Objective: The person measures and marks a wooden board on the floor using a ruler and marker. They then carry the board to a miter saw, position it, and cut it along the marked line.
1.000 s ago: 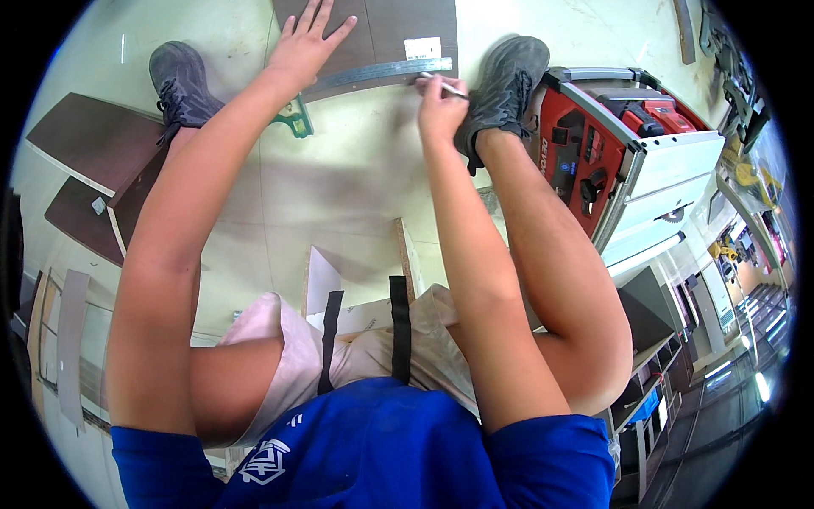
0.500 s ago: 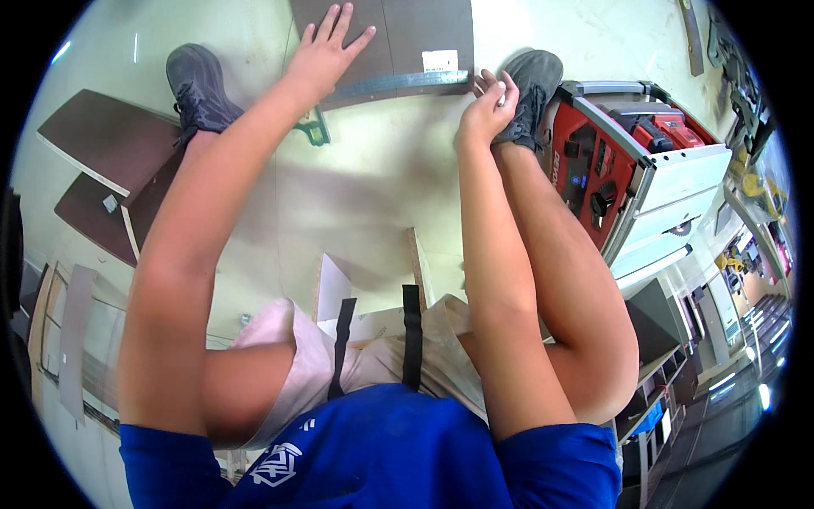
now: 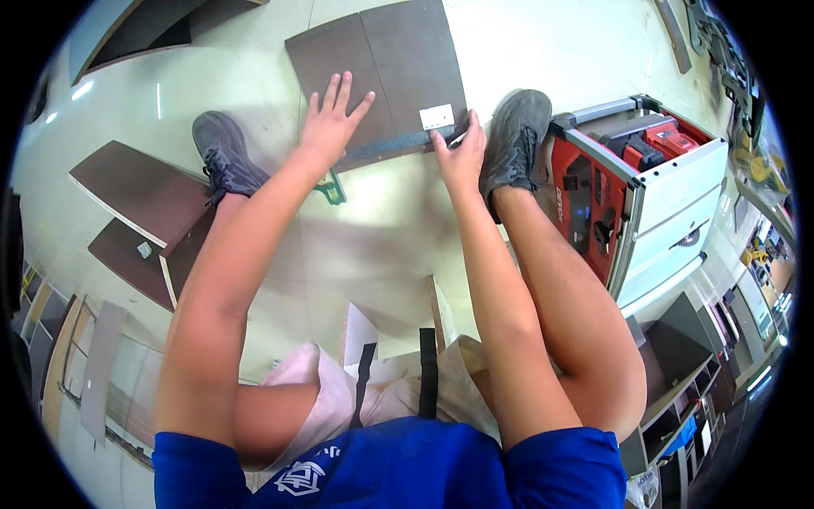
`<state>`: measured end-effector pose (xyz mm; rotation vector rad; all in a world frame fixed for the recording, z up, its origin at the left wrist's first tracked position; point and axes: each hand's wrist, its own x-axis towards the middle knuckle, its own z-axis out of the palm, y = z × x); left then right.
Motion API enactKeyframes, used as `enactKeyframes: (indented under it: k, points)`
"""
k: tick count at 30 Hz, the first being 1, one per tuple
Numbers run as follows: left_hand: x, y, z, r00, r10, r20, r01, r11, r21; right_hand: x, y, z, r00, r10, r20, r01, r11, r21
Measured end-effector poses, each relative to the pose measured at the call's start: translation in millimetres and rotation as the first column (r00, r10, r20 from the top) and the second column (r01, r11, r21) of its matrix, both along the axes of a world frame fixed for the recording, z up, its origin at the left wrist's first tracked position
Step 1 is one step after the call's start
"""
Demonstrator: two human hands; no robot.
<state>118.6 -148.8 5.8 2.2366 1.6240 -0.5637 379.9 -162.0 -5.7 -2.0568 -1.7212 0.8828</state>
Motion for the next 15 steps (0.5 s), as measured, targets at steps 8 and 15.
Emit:
enactKeyframes:
  k: [8,15]
  points:
    - [-7.3,-36.6,30.4,0.687,0.716,0.127,-0.714,0.697,-0.065,-12.1,-8.9,-17.2,0.999,0.035,0.018,-0.038,0.983,0.179]
    - [-10.2,-108.8,4.9,0.604,0.767,0.217,-0.768,0.633,-0.102,-12.6,-13.3,-19.0,0.994,0.000,0.114,-0.005,0.999,0.042]
